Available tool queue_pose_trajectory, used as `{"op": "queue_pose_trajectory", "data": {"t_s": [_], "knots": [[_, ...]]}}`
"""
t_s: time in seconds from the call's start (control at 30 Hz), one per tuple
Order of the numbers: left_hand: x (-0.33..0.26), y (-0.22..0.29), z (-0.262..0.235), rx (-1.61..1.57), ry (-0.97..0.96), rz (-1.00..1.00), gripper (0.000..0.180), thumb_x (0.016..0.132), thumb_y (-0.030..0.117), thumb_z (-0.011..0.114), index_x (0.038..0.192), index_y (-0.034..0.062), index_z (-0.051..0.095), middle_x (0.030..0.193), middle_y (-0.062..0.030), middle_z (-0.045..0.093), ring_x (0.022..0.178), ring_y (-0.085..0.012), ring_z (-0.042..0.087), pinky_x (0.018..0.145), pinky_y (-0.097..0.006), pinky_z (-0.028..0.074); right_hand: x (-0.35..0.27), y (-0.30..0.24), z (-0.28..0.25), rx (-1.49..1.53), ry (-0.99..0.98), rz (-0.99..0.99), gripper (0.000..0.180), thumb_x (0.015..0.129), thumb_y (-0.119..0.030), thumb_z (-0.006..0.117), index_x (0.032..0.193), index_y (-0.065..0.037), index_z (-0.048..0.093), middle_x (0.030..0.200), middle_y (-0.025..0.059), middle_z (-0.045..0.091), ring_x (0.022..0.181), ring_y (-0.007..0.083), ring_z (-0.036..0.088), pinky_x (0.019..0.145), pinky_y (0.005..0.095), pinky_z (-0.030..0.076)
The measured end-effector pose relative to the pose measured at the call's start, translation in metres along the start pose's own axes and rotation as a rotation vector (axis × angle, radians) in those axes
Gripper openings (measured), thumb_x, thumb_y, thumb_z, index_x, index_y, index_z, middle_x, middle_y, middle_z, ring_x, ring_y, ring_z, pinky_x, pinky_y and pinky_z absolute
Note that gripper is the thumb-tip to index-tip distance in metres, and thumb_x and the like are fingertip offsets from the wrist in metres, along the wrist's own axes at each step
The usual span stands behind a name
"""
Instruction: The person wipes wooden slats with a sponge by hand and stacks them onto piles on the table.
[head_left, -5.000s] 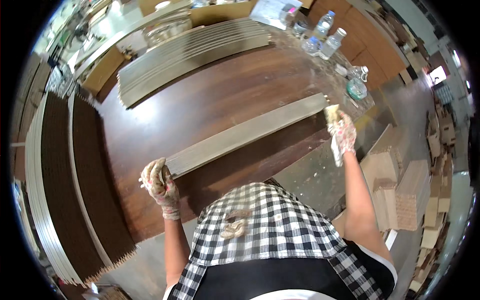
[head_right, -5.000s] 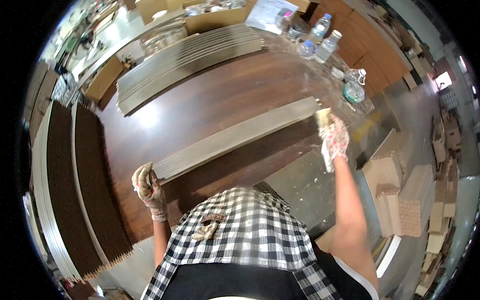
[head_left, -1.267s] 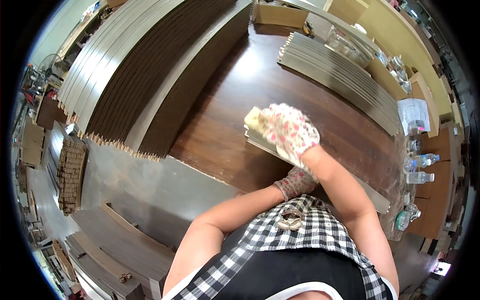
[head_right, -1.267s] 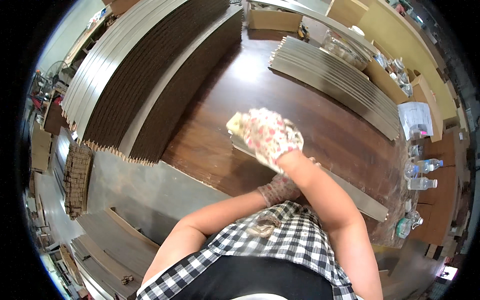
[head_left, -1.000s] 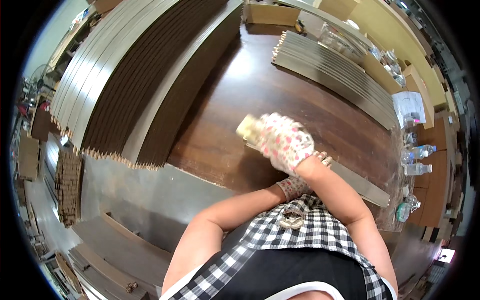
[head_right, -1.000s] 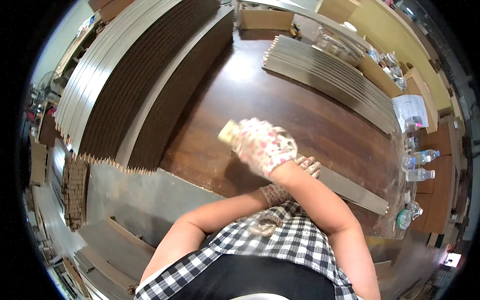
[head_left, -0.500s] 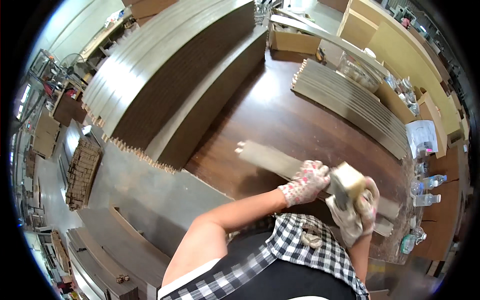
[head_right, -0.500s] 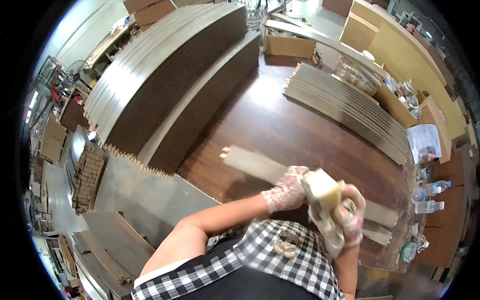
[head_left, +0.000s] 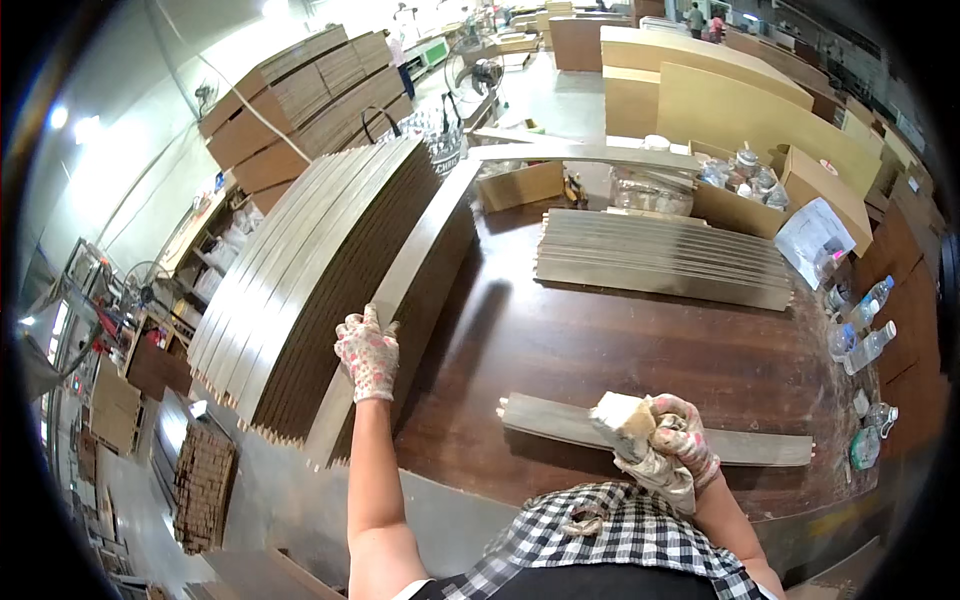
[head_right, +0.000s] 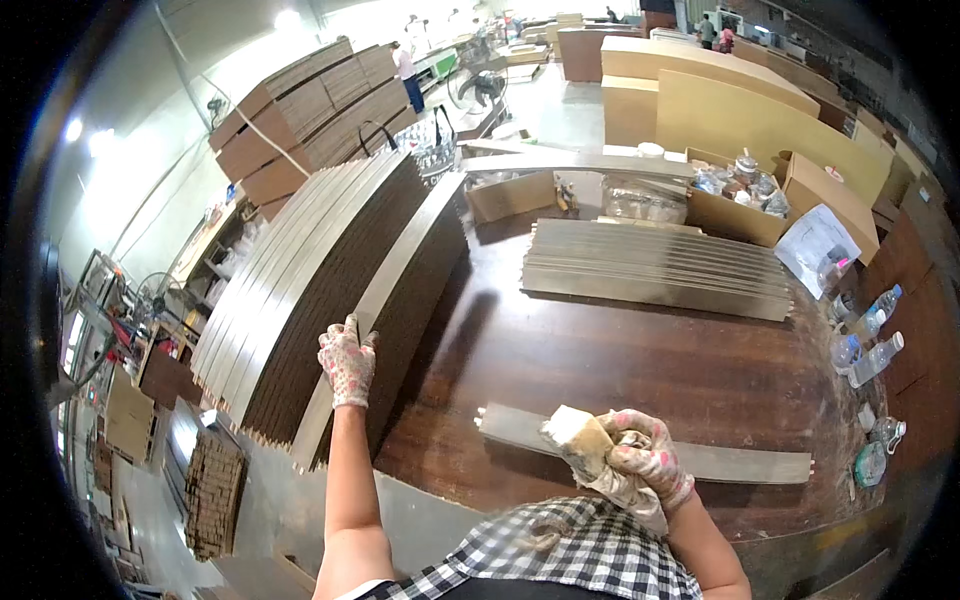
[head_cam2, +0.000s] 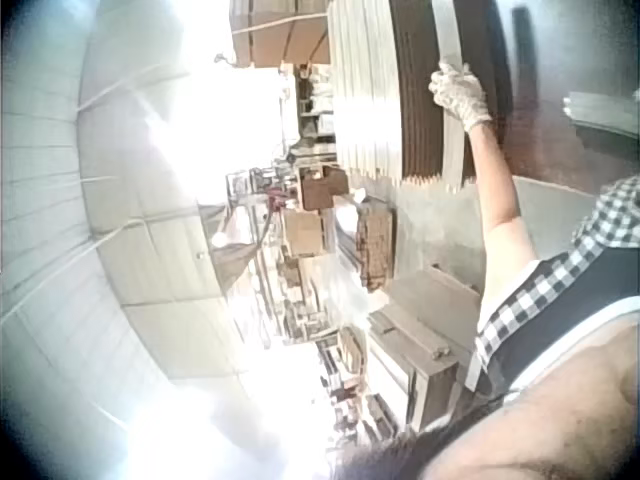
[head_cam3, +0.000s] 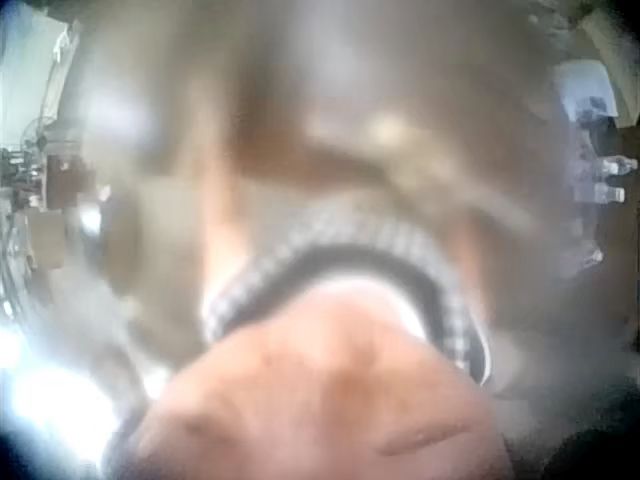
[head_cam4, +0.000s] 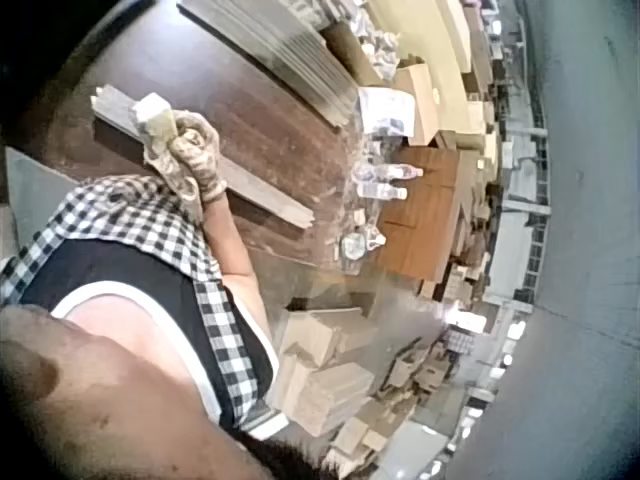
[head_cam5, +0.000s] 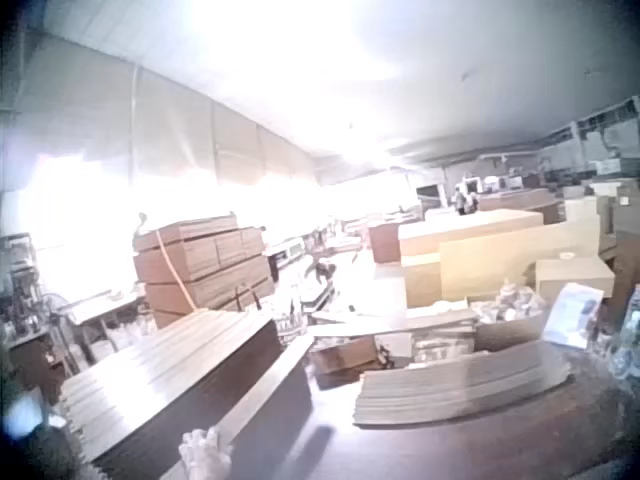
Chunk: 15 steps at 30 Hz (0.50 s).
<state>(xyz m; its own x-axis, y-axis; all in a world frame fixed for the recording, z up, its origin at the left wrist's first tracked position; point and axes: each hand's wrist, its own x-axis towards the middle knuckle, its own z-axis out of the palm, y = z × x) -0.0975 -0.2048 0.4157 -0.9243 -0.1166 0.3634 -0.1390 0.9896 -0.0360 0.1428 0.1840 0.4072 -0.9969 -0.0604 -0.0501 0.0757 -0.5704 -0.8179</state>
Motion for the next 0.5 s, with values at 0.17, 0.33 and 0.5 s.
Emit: {"op": "queue_pose_trajectory", "data": {"t_s": [0.17,0.33,0.5], "knots": [[0.019,0.003,0.022,0.103,-0.174,-0.067,0.054,0.088,0.043,0.068,0.132,0.0134,0.057,0.12,-0.0131,0.058,0.114,-0.0332,0.056,0.088,-0.047,0.051,0.008,0.005,0.0,0.051,0.006,-0.029,0.04,0.078,-0.011,0.081,0.112,0.003,0.065,0.114,0.0125,0.068,0.104,0.0189,0.066,0.092,0.0335,0.053],[0.018,0.003,0.023,0.097,-0.1,-0.072,0.052,0.086,0.041,0.07,0.129,0.0139,0.06,0.124,-0.0133,0.056,0.113,-0.034,0.056,0.087,-0.047,0.052,0.001,0.013,-0.021,0.093,0.103,-0.032,0.039,0.079,-0.008,0.081,0.113,0.001,0.063,0.113,0.0124,0.068,0.103,0.0201,0.067,0.092,0.0347,0.055],[0.013,-0.009,0.027,0.093,0.01,-0.02,0.041,0.082,0.036,0.075,0.117,0.0172,0.065,0.121,-0.0084,0.055,0.111,-0.0316,0.056,0.087,-0.047,0.05,0.012,0.009,-0.008,0.17,0.114,-0.008,0.064,0.076,-0.018,0.083,0.128,0.004,0.054,0.121,0.0151,0.064,0.107,0.0228,0.066,0.092,0.0371,0.057]]}}
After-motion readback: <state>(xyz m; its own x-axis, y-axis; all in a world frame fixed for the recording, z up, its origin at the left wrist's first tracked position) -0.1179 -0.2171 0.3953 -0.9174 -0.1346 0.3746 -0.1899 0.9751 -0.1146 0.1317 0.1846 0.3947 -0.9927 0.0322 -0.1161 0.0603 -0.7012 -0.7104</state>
